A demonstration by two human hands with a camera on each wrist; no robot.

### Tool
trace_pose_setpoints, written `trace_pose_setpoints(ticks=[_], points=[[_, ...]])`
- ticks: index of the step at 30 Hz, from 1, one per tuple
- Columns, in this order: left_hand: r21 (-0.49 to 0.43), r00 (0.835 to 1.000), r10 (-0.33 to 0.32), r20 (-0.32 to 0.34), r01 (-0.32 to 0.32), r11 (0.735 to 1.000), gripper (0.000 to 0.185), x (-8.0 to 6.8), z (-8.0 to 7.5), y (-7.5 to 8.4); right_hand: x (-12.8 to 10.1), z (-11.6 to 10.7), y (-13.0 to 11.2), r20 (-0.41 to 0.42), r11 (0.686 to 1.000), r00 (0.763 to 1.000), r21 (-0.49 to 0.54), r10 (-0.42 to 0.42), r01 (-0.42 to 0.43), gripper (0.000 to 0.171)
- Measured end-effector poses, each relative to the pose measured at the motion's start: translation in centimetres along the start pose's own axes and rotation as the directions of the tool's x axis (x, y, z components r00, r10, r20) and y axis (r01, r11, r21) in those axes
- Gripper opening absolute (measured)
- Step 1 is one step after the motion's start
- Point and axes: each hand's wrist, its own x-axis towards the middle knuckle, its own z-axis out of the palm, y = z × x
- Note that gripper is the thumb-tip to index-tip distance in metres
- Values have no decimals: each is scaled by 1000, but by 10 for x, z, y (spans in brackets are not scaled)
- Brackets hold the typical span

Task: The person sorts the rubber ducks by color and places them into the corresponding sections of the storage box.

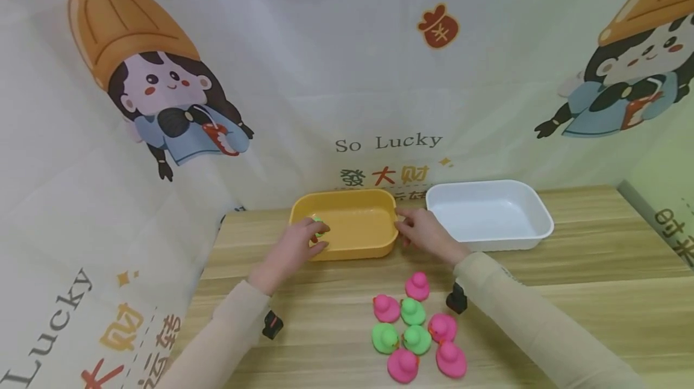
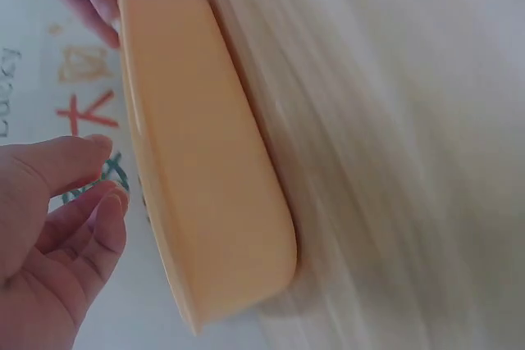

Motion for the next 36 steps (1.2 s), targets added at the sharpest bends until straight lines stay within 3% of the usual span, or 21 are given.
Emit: trace_pose_setpoints(ticks=[10, 20, 27, 36], points=[[-118, 997, 74, -34, -78, 990, 20, -38, 15, 37, 1, 0, 0, -1, 1000, 1000, 13, 13, -13, 47], [-261, 990, 143, 2, -137, 956, 23, -69, 39, 73, -2, 0, -5, 11, 999, 999, 13, 40, -40, 48], [-327, 974, 217, 64, -185, 927, 26, -80, 58, 91, -3, -1, -5, 6, 999, 999, 16, 47, -48, 49], [-334, 951, 273, 146, -212, 918, 33, -85, 83, 99, -2, 1, -3, 0, 999, 999, 20, 40, -40, 48]])
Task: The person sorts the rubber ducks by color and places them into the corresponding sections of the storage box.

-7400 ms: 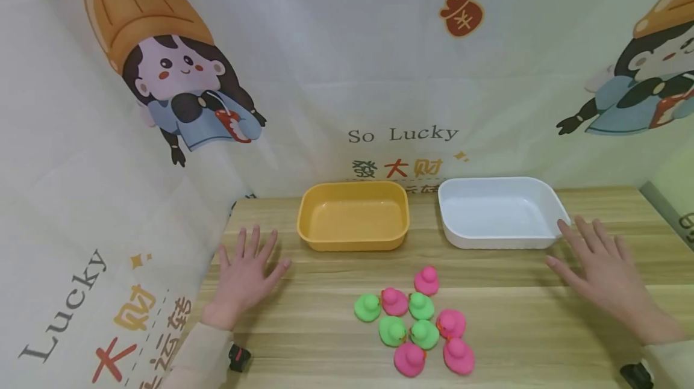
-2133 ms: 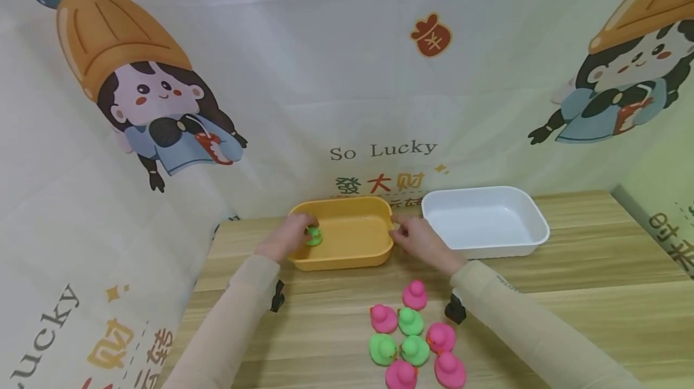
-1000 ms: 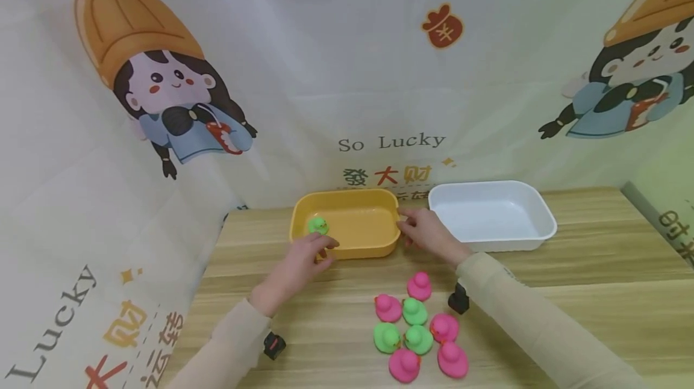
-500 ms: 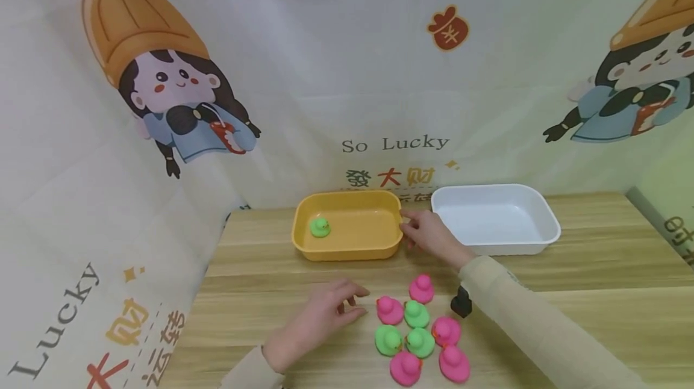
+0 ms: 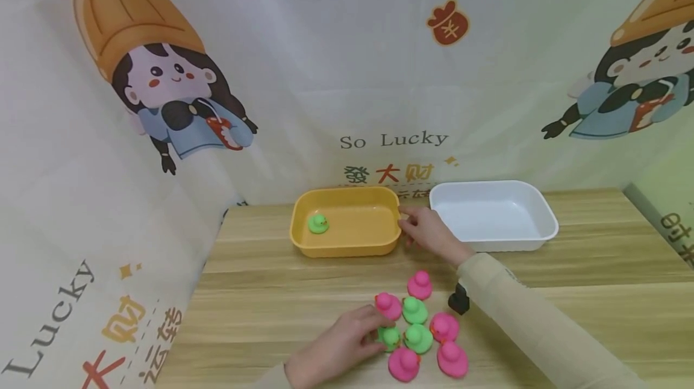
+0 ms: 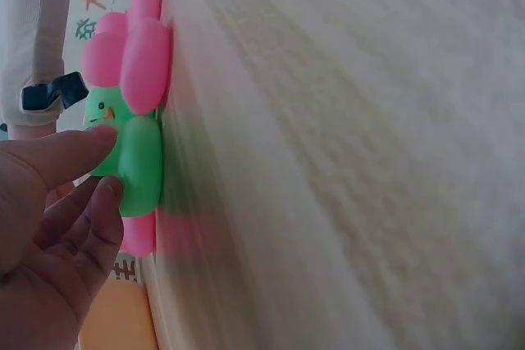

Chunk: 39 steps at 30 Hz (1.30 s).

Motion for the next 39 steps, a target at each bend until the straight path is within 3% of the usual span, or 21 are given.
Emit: trace_pose_setpoints(ticks=[8, 22, 30, 39], points=[[-17, 999, -49, 13, 50, 999, 29, 2, 5, 3, -2, 0, -2, -3, 1000, 1000, 10, 2, -1, 48], [38, 999, -32, 1, 32, 999, 30, 1, 2, 4, -1, 1, -1, 1, 1000, 1000, 7, 5, -5, 48], [48, 996, -90, -20, 91, 995, 30, 1, -23, 9, 0, 0, -1, 2, 1000, 1000, 10, 16, -16, 49], [43, 988, -78, -132, 84, 996, 28, 10, -59, -2, -1, 0, -2, 8, 1000, 1000, 16, 14, -14, 48]])
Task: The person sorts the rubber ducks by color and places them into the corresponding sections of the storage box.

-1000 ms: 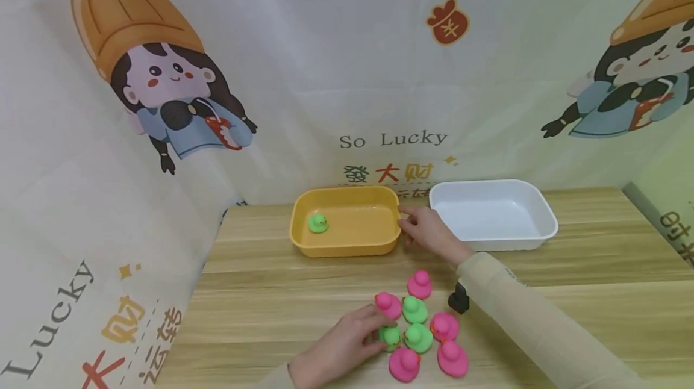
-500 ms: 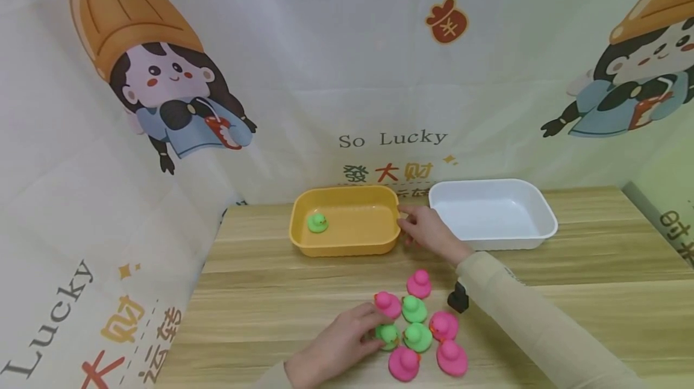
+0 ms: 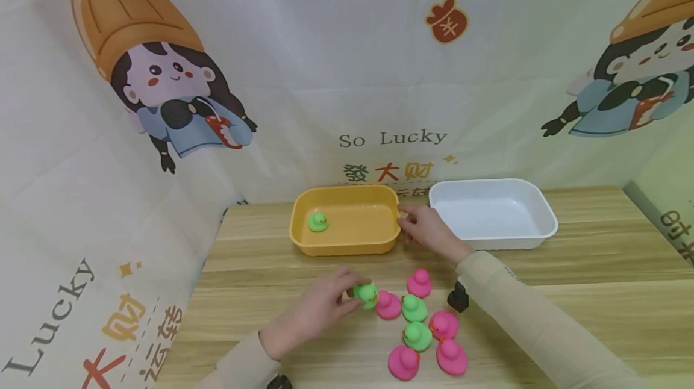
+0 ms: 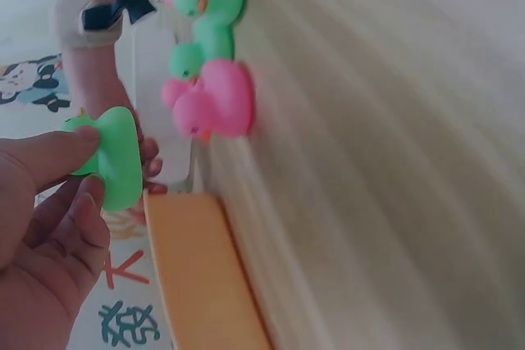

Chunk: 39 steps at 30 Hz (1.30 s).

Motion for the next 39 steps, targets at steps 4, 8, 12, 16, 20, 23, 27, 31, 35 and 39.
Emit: trace_pose_setpoints(ticks=[4, 8, 12, 16, 20, 23, 27, 31, 35, 39], points=[[14, 998, 33, -54, -33, 999, 29, 12, -17, -9, 1, 0, -1, 6, 1000, 1000, 10, 5, -5, 49], [88, 997, 30, -74, -23, 996, 29, 26, -30, -22, 1, 0, 1, 7, 1000, 1000, 8, 6, -6, 49], [130, 998, -24, -64, 32, 991, 29, 40, -38, -35, 0, 2, 3, 7, 1000, 1000, 0, 9, -9, 49], [106, 993, -89, -81, 97, 990, 27, 58, -43, -49, 0, 2, 4, 5, 1000, 1000, -8, 8, -8, 48], [103, 987, -120, -104, 130, 986, 25, 77, -45, -65, 1, 1, 3, -2, 1000, 1000, -13, -10, 10, 47], [130, 983, -157, -97, 169, 977, 24, 89, -45, -74, 1, 1, 2, -1, 1000, 1000, -15, -18, 18, 47], [163, 970, -235, -69, 243, 956, 24, 105, -43, -83, 1, 0, 3, -1, 1000, 1000, -11, -21, 21, 47], [197, 959, -281, -29, 281, 939, 22, 120, -36, -90, 1, -1, 3, -6, 1000, 1000, -7, -18, 18, 47], [190, 939, -344, 8, 336, 923, 20, 132, -30, -94, 1, -1, 3, -5, 1000, 1000, 2, -12, 12, 48], [204, 914, -404, 26, 391, 898, 21, 136, -24, -98, 2, 0, 5, 1, 1000, 1000, 8, -10, 10, 48]])
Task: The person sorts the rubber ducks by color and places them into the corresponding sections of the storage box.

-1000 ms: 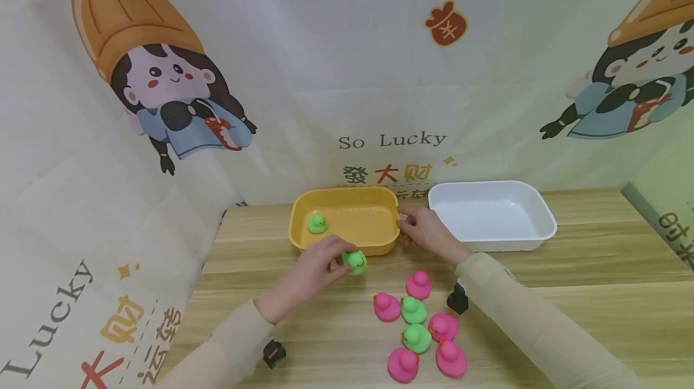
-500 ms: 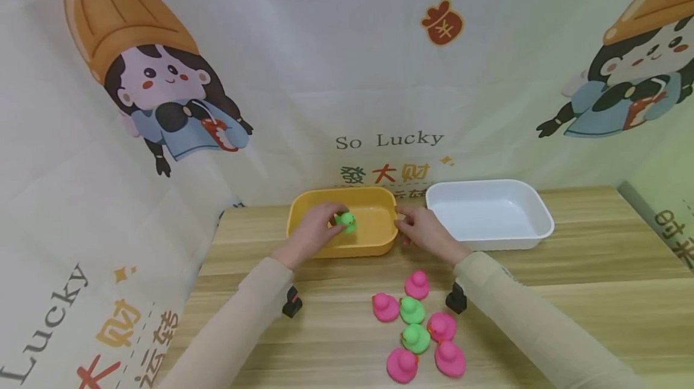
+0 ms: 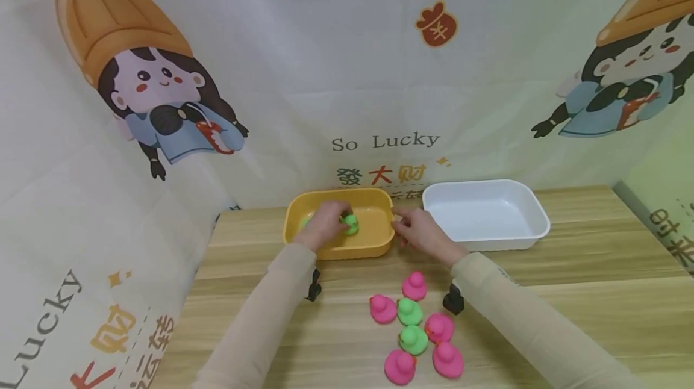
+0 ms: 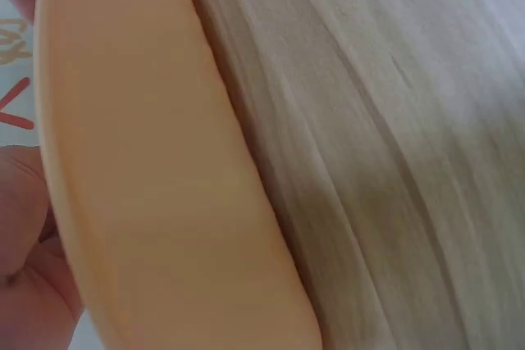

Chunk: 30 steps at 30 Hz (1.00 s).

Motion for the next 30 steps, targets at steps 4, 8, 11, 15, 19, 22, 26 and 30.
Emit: trace_pose_setpoints(ticks=[4, 8, 11, 15, 19, 22, 26, 30], points=[[27, 1000, -7, 2, 7, 1000, 19, 0, 4, -2, 1, 1, -1, 5, 1000, 1000, -9, 1, -1, 48], [40, 1000, -6, -1, 6, 999, 19, -3, 3, 0, 1, 1, -3, 4, 1000, 1000, -25, -6, 6, 47], [60, 1000, -5, 0, 5, 998, 23, -5, 2, 0, 1, 1, -5, 1, 1000, 1000, -25, -11, 11, 47], [91, 1000, -4, 15, 2, 996, 27, -8, 0, 2, 0, 1, -6, 1, 1000, 1000, -25, -12, 12, 47], [101, 1000, 8, 11, -10, 995, 28, -11, -2, 2, -1, 2, -5, -2, 999, 1000, -29, -15, 15, 47], [93, 1000, 31, -2, -31, 995, 28, -13, -4, 2, -1, 2, -4, -5, 1000, 1000, -27, -14, 14, 47], [79, 998, 56, -19, -55, 995, 27, -15, -7, 2, -2, 2, -3, -6, 1000, 1000, -26, -12, 11, 47], [64, 995, 87, -52, -84, 994, 23, -20, -9, 2, -2, 1, -2, -6, 999, 1000, -33, -8, 8, 47]])
